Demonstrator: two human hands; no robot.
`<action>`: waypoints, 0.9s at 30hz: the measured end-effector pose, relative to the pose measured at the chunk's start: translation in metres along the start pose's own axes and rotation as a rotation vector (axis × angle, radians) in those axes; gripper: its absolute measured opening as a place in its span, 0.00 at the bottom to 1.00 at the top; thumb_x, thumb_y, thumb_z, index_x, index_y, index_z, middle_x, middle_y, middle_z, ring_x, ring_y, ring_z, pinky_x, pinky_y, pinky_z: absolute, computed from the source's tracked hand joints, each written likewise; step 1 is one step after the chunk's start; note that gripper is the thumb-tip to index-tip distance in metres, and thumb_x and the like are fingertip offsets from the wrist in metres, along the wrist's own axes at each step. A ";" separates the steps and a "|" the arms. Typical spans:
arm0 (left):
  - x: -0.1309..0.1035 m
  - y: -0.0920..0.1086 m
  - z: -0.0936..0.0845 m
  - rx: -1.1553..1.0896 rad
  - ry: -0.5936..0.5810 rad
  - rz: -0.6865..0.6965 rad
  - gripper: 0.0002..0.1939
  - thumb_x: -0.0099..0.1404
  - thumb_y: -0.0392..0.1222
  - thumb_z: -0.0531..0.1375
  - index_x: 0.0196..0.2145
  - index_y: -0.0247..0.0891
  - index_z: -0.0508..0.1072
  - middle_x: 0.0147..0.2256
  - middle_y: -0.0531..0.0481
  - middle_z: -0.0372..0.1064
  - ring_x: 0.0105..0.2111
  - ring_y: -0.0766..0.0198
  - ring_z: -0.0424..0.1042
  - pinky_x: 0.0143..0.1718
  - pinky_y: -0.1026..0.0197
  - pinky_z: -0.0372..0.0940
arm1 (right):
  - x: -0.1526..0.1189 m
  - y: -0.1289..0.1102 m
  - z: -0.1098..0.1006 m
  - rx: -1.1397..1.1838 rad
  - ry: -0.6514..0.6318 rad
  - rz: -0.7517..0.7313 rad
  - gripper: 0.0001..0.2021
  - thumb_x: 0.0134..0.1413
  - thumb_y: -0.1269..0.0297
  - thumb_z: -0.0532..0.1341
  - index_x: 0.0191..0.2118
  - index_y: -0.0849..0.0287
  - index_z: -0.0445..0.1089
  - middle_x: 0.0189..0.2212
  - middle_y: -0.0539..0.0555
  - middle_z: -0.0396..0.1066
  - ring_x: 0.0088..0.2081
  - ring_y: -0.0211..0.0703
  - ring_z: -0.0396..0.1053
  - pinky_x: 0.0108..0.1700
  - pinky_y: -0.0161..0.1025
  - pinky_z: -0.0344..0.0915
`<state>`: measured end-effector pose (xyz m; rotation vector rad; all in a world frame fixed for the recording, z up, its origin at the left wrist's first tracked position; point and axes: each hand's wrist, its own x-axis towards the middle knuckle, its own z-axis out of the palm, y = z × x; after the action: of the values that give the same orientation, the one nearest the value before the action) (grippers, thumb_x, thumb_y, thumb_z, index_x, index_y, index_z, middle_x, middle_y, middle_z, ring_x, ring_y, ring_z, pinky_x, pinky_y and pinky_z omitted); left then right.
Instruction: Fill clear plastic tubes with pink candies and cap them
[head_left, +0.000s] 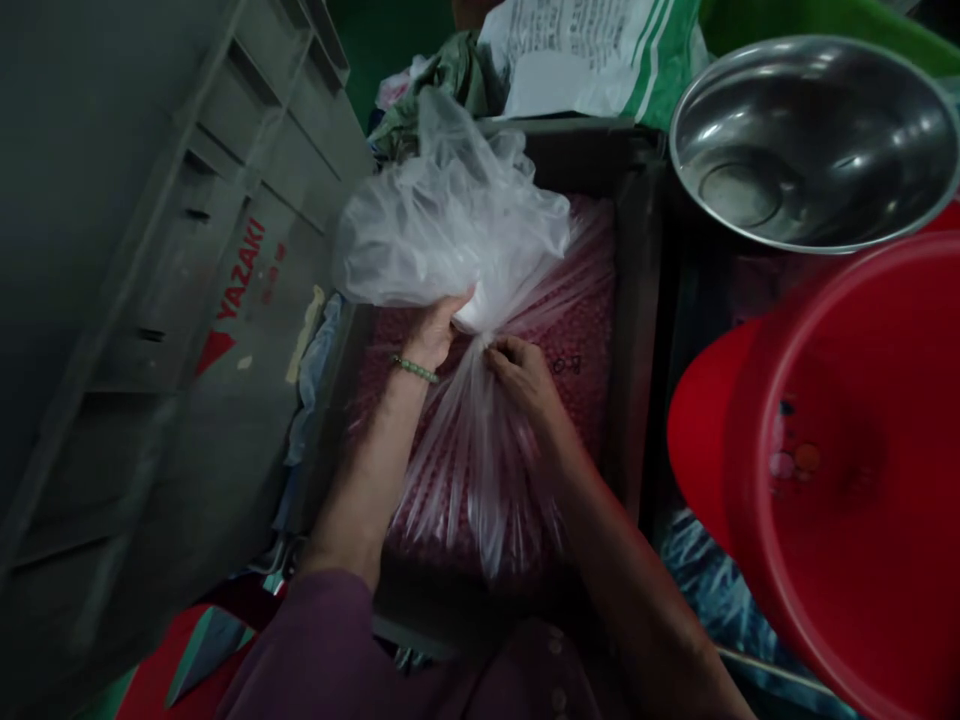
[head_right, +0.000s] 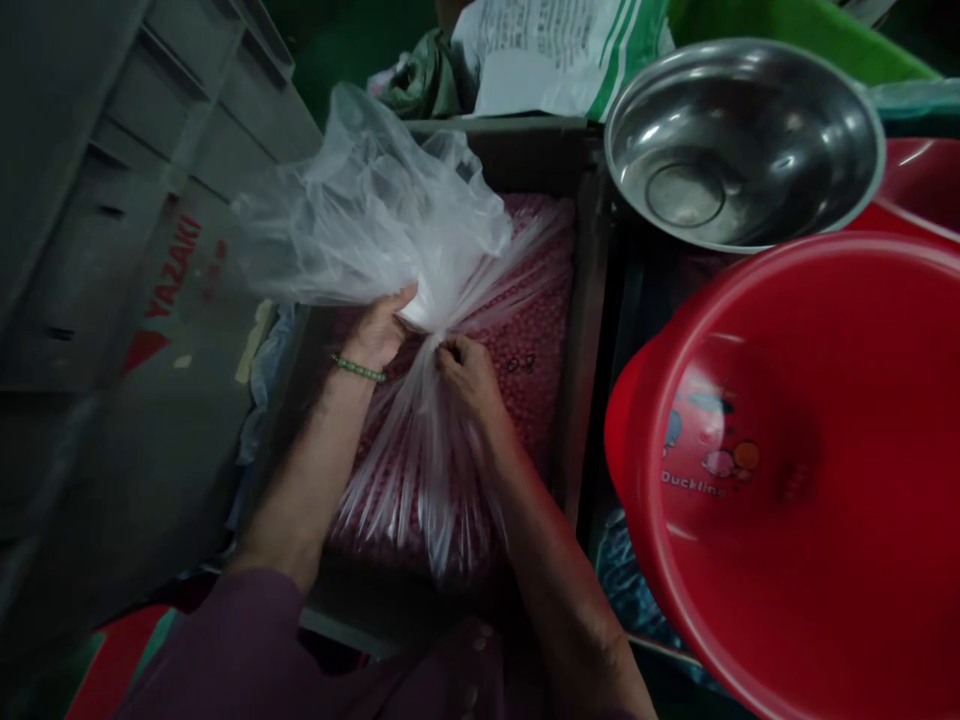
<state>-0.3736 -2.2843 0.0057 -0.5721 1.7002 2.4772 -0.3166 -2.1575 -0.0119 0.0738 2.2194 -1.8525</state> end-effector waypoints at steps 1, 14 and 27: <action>0.001 0.002 0.000 -0.017 0.020 -0.004 0.16 0.54 0.43 0.70 0.39 0.33 0.75 0.45 0.44 0.77 0.57 0.49 0.69 0.60 0.47 0.64 | -0.003 0.000 -0.002 0.036 -0.027 -0.007 0.07 0.52 0.65 0.56 0.27 0.60 0.68 0.22 0.47 0.66 0.25 0.36 0.61 0.30 0.33 0.58; 0.001 0.002 -0.001 -0.135 0.122 -0.085 0.19 0.57 0.45 0.69 0.45 0.38 0.75 0.47 0.46 0.77 0.51 0.53 0.75 0.56 0.52 0.71 | -0.006 0.014 0.005 0.121 0.248 -0.179 0.17 0.49 0.58 0.66 0.45 0.58 0.72 0.27 0.46 0.68 0.28 0.38 0.63 0.35 0.36 0.62; 0.006 -0.003 0.000 -0.144 0.149 -0.074 0.19 0.57 0.46 0.70 0.45 0.39 0.76 0.44 0.48 0.78 0.48 0.55 0.77 0.53 0.54 0.73 | 0.007 0.017 0.001 -0.037 0.370 -0.278 0.07 0.55 0.63 0.59 0.29 0.58 0.70 0.30 0.51 0.68 0.35 0.40 0.65 0.42 0.38 0.64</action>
<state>-0.3786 -2.2838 0.0011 -0.8386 1.5239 2.5763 -0.3198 -2.1566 -0.0297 0.1141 2.6262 -2.0813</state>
